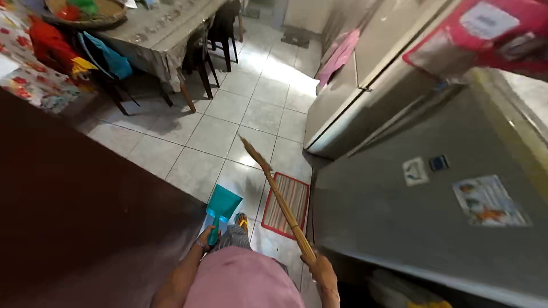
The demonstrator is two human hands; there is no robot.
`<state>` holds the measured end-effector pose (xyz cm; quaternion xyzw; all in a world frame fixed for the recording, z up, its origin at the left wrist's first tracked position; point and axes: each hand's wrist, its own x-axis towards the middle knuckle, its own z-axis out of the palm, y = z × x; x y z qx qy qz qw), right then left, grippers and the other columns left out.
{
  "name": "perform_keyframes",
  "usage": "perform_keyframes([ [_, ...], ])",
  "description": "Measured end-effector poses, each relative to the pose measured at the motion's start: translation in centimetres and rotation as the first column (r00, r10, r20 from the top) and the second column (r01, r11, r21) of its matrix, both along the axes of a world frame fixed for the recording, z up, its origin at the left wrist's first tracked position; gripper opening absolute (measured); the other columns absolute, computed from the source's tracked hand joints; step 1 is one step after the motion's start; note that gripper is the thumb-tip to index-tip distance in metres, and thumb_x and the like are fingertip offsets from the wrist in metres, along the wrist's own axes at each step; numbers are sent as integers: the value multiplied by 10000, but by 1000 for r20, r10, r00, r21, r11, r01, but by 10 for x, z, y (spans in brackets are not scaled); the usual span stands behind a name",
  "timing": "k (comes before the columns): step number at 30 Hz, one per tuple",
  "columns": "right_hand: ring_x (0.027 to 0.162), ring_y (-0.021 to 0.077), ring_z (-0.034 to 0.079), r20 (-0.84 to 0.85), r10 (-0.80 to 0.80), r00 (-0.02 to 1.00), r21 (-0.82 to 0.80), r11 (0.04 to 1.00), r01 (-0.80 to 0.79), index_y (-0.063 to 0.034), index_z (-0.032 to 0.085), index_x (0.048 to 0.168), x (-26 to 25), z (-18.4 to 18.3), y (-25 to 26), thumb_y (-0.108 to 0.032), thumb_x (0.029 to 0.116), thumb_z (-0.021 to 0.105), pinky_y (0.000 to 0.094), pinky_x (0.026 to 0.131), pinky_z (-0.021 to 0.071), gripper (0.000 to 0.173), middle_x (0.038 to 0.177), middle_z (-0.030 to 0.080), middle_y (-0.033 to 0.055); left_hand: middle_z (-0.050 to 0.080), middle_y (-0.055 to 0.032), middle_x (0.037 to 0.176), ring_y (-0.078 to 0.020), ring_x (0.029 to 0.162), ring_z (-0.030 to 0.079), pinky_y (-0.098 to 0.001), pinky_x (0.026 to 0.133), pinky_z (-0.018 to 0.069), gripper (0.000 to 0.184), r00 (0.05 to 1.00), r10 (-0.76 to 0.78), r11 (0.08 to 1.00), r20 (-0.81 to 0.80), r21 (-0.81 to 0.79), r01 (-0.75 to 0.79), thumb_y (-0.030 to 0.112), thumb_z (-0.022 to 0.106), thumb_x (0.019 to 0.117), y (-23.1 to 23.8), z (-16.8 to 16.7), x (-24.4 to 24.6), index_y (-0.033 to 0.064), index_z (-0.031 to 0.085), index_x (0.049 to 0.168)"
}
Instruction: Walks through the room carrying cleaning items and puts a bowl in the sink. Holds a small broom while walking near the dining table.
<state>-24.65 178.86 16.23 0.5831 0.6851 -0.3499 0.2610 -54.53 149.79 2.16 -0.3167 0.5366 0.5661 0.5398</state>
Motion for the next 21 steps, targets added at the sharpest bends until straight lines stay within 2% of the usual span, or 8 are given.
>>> perform_keyframes([
  [3,1118,396,672,74,19,997,3,1000,-20,-15,697,1199,-40,-1,34,-526,935,696,617,959,506,575,1166,706,234,566,-43,736,-110,531,529,-230,461,450,216,999,-4,999,45,-46,6,262,360,1078,42,13,-49,100,503,1075],
  [5,1127,405,664,80,0,997,-13,1000,1,2,690,1209,-62,3,52,-510,946,686,616,967,503,576,1178,698,245,567,-38,723,-107,520,530,-228,449,448,210,998,4,999,68,-40,-1,271,368,1069,59,18,-77,110,502,1058],
  [9,1028,389,687,-4,11,1000,-42,999,-11,31,684,1194,-104,-23,101,-449,972,664,601,914,527,529,1107,709,241,562,-33,711,-108,518,527,-225,450,445,205,995,59,997,80,37,-62,257,365,1063,74,14,-123,112,504,1024],
  [11,1002,379,694,8,57,998,-30,998,-57,35,682,1191,-138,-31,129,-440,969,671,588,904,535,524,1095,711,237,569,-31,694,-102,502,527,-217,430,434,249,994,82,993,78,76,-88,271,352,1064,75,10,-140,108,524,987],
  [14,983,376,695,53,142,988,-13,990,-142,49,678,1178,-207,-31,181,-444,961,688,570,890,541,538,1082,707,245,577,-35,674,-102,476,523,-213,405,426,278,980,191,977,54,84,-195,269,360,1064,88,8,-167,91,543,952],
  [17,950,356,700,81,260,962,-5,965,-261,47,669,1175,-280,-37,235,-457,946,708,546,873,549,555,1057,710,230,572,-39,687,-102,498,530,-217,434,448,217,948,317,947,23,42,-318,216,373,1063,112,7,-201,76,527,1002],
  [19,1014,382,701,98,379,920,5,924,-381,58,669,1191,-339,-31,273,-466,938,716,561,916,546,584,1110,709,250,568,-45,692,-106,509,532,-227,449,457,186,917,398,917,0,-5,-398,195,383,1064,136,12,-225,71,518,1034],
  [21,1104,398,677,131,503,854,-20,863,-505,50,675,1192,-399,-18,293,-492,945,692,585,963,518,597,1170,695,261,562,-49,684,-108,498,526,-227,432,447,193,880,475,880,4,-31,-475,206,378,1060,144,15,-250,74,514,1019],
])
